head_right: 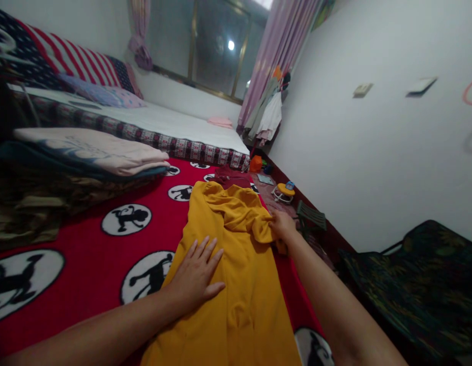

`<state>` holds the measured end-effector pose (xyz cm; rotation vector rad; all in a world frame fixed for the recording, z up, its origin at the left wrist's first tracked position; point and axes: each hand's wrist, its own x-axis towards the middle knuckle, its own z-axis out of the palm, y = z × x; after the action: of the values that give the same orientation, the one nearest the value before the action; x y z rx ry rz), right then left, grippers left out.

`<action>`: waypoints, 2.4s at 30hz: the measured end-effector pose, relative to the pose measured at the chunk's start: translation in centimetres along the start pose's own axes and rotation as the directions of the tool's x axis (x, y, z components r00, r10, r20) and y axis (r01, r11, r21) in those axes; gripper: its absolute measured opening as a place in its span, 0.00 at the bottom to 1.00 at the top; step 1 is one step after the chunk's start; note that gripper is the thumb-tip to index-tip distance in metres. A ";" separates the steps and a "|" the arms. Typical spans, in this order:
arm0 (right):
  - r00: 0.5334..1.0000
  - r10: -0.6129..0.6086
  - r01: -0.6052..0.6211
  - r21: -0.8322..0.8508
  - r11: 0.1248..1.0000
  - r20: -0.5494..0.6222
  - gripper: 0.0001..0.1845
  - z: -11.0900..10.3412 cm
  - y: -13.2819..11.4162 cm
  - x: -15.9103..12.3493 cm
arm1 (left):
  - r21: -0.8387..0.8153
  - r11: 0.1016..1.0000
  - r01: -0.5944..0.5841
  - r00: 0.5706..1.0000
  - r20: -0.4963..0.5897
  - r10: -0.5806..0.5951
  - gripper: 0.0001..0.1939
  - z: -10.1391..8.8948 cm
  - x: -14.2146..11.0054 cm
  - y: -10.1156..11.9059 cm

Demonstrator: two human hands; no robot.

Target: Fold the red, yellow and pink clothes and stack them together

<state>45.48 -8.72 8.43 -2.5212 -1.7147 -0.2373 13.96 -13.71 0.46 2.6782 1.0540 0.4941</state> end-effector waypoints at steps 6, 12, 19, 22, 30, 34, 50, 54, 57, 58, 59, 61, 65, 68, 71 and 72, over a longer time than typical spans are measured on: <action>0.841 0.017 -0.156 -0.212 0.965 -0.540 0.13 -5.0 1.9 -0.5 | 0.001 1.000 -0.002 1.000 -0.009 0.002 0.40 -0.1 0.0 0.1; 0.831 0.210 -0.242 0.005 0.970 -0.515 0.12 -9.2 0.7 -0.1 | -0.027 1.000 -0.015 0.999 -0.032 0.015 0.39 -0.1 -0.1 -0.1; 0.826 -0.317 0.330 -0.055 0.942 -0.467 0.07 -12.6 -6.5 -5.2 | -0.199 0.979 0.037 0.995 -0.085 -0.055 0.45 -1.1 -0.3 0.0; 0.842 -0.539 0.537 -0.074 0.840 0.003 0.05 -11.7 -7.8 -9.2 | -0.226 0.974 0.024 0.994 -0.096 -0.047 0.45 -1.1 -0.3 0.0; 0.791 -0.458 0.300 0.393 0.869 0.407 0.13 -6.4 -4.4 -12.2 | -0.179 0.983 -0.042 0.995 -0.092 0.026 0.27 -0.4 -0.3 -0.2; 0.989 -0.147 0.121 0.517 0.848 0.009 0.18 -2.5 -3.2 -8.9 | -0.167 0.981 -0.096 0.992 -0.101 0.080 0.23 -0.7 -0.4 0.0; 0.991 0.131 -0.073 0.887 0.456 0.014 0.13 -1.6 -11.4 -1.1 | -0.635 0.771 -0.054 0.928 -0.316 -0.196 0.21 -0.2 0.6 -0.9; 0.868 -0.495 0.337 0.777 0.531 -0.038 0.19 -4.3 -15.9 -5.8 | -0.848 0.529 -0.032 0.810 -0.333 -0.483 0.22 -0.4 1.5 -2.2; 0.685 -0.728 0.506 0.702 0.500 0.025 0.18 -4.8 -16.3 -10.2 | -0.885 0.465 -0.020 0.759 -0.316 -0.570 0.22 -0.4 1.9 -3.3; 0.703 -0.711 0.523 0.663 0.536 0.020 0.17 -4.7 -15.6 -11.2 | -0.880 0.474 -0.014 0.754 -0.321 -0.573 0.22 -0.4 2.1 -3.6; 0.746 -0.666 0.519 0.616 0.593 0.012 0.15 -4.3 -14.4 -11.8 | -0.871 0.492 -0.009 0.753 -0.330 -0.570 0.21 -0.3 2.2 -3.8; 0.832 -0.554 0.465 0.523 0.715 0.017 0.16 -3.4 -11.3 -12.3 | -0.841 0.541 -0.002 0.754 -0.356 -0.551 0.22 -0.1 2.4 -4.1; 0.938 -0.328 0.260 0.393 0.882 0.117 0.28 -1.7 -4.5 -12.5 | -0.730 0.682 0.027 0.782 -0.410 -0.470 0.20 -0.5 2.6 -4.1; 0.951 -0.193 0.089 0.387 0.918 0.240 0.37 -1.2 -1.2 -13.6 | -0.561 0.825 0.069 0.820 -0.439 -0.367 0.17 -1.6 2.3 -3.8; 0.938 -0.162 0.013 0.438 0.899 0.305 0.33 -1.1 0.1 -14.9 | -0.312 0.950 0.009 0.891 -0.428 -0.149 0.18 -2.6 1.9 -3.5; 0.938 -0.171 0.009 0.473 0.881 0.301 0.27 -1.2 0.2 -15.4 | -0.246 0.969 -0.036 0.913 -0.403 -0.068 0.20 -2.8 1.8 -3.5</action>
<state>40.08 -23.08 6.99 -2.2072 -1.7331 0.5717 11.94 -9.71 2.34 2.3945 1.0284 1.1426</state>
